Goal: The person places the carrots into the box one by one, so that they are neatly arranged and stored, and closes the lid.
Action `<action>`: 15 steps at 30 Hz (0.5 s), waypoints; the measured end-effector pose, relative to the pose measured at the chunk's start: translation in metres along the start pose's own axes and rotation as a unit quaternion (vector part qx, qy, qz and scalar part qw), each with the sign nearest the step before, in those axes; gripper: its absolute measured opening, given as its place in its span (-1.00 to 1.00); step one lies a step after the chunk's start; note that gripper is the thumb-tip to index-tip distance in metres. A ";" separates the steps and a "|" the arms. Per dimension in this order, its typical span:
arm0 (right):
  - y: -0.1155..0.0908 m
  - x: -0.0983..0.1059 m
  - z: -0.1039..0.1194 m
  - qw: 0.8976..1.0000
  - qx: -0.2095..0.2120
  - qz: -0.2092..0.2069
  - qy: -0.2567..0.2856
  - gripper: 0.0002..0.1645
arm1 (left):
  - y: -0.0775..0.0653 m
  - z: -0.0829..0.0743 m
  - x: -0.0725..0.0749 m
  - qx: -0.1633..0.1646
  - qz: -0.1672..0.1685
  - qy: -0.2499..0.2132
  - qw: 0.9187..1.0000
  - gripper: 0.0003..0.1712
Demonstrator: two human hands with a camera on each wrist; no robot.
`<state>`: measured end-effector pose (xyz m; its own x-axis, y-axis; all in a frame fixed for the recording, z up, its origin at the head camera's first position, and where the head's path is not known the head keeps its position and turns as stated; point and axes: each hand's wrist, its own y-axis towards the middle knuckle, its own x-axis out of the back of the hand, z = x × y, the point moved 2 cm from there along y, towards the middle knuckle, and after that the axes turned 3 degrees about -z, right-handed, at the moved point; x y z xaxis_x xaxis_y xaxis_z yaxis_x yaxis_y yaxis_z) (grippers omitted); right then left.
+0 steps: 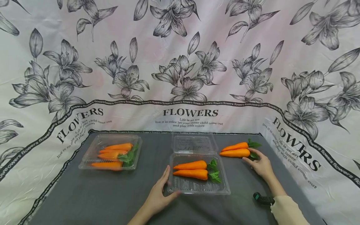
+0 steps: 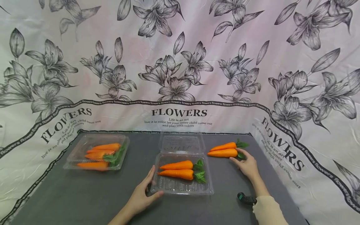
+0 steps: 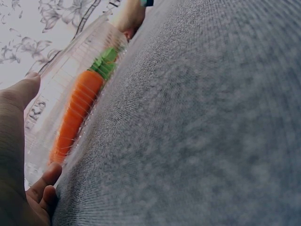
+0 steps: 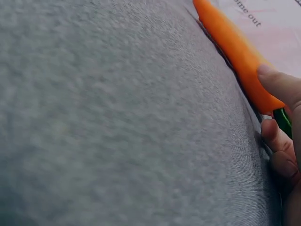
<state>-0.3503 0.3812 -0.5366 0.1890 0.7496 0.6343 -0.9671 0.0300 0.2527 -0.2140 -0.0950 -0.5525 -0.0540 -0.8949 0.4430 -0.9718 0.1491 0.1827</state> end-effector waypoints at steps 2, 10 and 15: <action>0.001 0.001 -0.002 1.000 0.004 0.012 -0.002 -0.17 | 0.000 0.000 0.000 0.002 0.003 -0.001 1.000 0.20; 0.006 0.003 -0.001 0.999 0.023 0.045 -0.016 -0.19 | -0.001 0.002 0.001 0.000 0.001 0.008 1.000 0.19; 0.005 0.005 -0.001 0.998 0.019 0.048 -0.027 -0.27 | 0.000 0.001 -0.001 0.002 0.005 0.003 1.000 0.18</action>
<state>-0.3542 0.3856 -0.5332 0.1060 0.7113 0.6949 -0.9742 -0.0659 0.2160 -0.2145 -0.0947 -0.5536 -0.0626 -0.8908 0.4501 -0.9723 0.1561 0.1738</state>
